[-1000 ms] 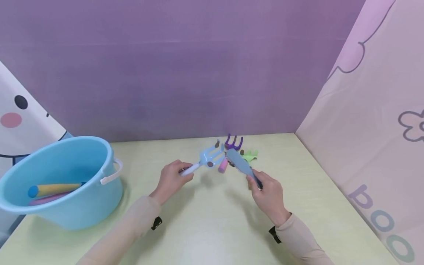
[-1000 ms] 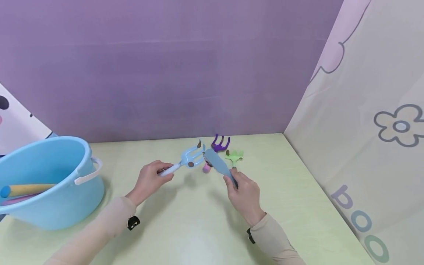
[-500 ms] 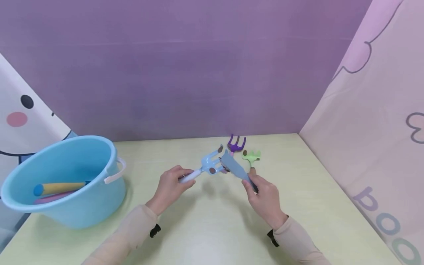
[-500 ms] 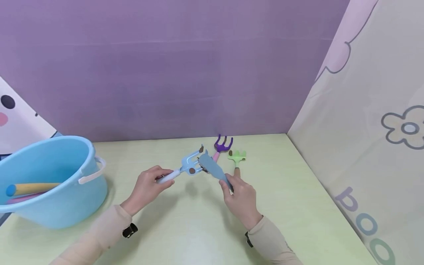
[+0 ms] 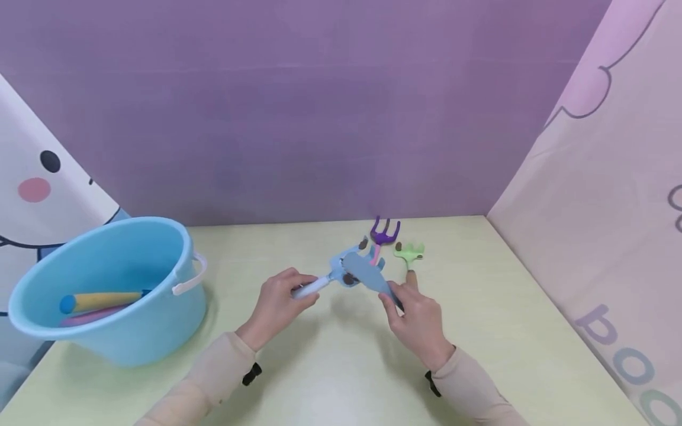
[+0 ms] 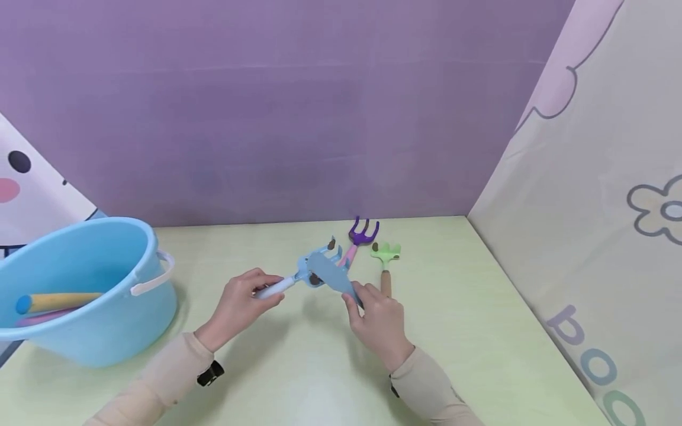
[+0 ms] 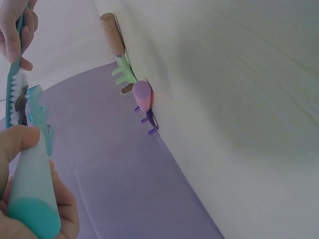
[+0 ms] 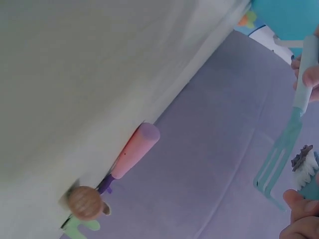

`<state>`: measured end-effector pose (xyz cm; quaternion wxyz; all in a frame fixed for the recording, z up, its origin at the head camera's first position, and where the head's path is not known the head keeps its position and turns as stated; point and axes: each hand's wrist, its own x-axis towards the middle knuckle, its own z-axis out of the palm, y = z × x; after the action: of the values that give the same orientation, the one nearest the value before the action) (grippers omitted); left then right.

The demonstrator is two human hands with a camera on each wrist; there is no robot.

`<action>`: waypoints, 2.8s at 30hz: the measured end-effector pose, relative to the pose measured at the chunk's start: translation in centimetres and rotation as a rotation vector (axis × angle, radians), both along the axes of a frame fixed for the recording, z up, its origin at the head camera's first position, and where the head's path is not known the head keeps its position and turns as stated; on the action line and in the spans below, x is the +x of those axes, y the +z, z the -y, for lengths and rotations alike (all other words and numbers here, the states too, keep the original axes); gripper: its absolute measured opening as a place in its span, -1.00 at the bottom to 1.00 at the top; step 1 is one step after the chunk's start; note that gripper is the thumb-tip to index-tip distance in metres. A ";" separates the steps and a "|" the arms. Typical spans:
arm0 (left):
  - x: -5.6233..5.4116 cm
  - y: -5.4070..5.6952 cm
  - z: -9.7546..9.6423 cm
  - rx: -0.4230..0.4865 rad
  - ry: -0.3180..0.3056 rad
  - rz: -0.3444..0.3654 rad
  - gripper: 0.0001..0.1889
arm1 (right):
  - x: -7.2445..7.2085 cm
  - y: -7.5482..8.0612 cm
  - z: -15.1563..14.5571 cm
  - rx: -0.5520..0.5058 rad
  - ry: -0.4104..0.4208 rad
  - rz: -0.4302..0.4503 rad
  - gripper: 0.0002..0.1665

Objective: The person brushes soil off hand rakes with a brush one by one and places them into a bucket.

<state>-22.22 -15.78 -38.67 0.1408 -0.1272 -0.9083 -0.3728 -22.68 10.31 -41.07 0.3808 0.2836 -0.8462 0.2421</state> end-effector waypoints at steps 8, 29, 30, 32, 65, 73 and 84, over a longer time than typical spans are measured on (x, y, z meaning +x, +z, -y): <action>0.4 0.3 -0.3 -0.052 -0.014 -0.086 -0.74 | 0.4 0.1 0.4 0.125 -0.075 -0.125 -0.45; 0.9 -0.2 0.4 -0.141 -0.059 -0.276 -0.78 | 1.0 0.5 0.0 0.305 -0.120 -0.229 -0.43; 0.9 -0.2 0.4 -0.144 -0.060 -0.277 -0.78 | 1.0 0.5 -0.1 0.309 -0.119 -0.230 -0.42; 0.9 -0.2 0.6 -0.155 -0.056 -0.272 -0.79 | 1.0 0.5 -0.3 0.314 -0.117 -0.229 -0.40; 1.3 0.1 0.1 -0.127 -0.028 -0.203 -0.79 | 0.8 0.0 0.9 0.258 -0.140 -0.228 -0.45; 1.5 -0.2 -0.1 -0.115 -0.023 -0.249 -0.79 | 1.1 -0.2 1.4 0.199 -0.117 -0.114 -0.67; 1.6 -0.6 -0.6 -0.120 -0.001 -0.305 -0.80 | 1.4 0.2 2.1 0.099 -0.109 0.124 -0.76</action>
<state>-20.64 -15.17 -39.29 0.2691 -0.1908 -0.8970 -0.2944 -21.29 8.26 -40.84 0.3260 0.2400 -0.8931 0.1960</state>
